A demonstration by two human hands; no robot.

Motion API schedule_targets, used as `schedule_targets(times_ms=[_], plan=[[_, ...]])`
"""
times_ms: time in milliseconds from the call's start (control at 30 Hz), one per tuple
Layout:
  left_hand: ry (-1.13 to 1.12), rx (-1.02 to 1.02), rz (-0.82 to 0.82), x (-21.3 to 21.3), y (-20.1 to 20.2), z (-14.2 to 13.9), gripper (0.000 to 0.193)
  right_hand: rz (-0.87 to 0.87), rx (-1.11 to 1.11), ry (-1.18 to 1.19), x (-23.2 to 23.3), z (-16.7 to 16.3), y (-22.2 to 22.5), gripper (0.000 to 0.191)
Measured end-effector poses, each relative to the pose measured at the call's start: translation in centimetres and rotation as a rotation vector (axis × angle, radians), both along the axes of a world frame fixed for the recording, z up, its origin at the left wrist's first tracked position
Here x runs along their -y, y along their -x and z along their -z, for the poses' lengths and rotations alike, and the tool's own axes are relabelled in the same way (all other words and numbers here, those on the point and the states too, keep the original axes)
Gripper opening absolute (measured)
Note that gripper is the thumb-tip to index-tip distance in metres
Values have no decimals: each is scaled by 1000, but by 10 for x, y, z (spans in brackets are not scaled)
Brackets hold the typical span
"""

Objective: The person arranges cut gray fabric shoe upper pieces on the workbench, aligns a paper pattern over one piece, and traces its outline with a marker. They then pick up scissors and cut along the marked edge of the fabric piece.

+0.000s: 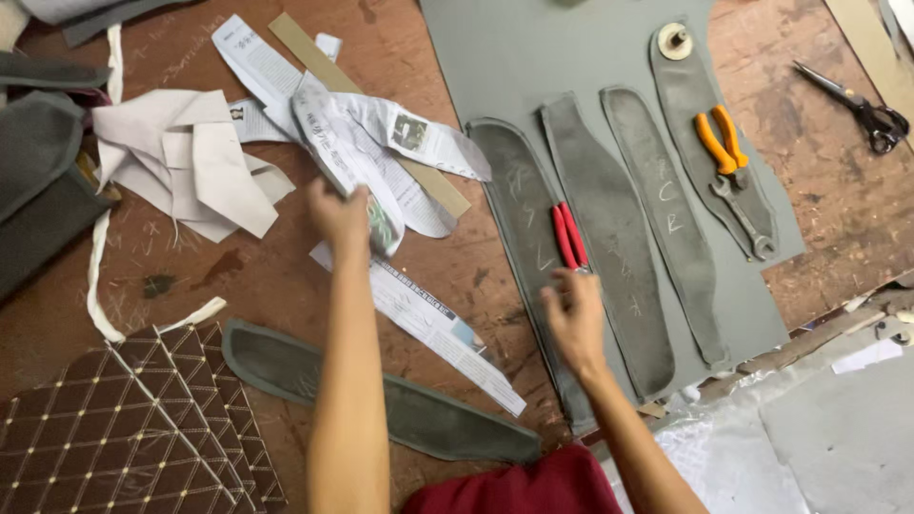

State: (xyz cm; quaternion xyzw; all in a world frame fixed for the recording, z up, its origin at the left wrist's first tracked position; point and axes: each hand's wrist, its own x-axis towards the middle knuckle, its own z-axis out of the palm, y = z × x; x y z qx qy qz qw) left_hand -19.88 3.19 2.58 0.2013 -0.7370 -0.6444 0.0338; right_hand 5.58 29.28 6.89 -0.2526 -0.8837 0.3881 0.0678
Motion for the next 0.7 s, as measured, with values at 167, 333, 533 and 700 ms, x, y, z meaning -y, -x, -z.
schedule_targets(times_ms=[167, 333, 533, 700], plan=[[-630, 47, 75, -13, -142, -35, 43, -256, 17, 606, 42, -35, 9, 69], [-732, 182, -5, -32, -253, -66, 56, -319, 186, 987, 87, -61, -1, 60], [-742, 77, 157, 22, -229, -75, 56, -345, 426, 737, 92, -68, -71, 45], [-609, 121, 275, 72, -188, -65, 50, -261, 540, 813, 76, -53, -136, 38]])
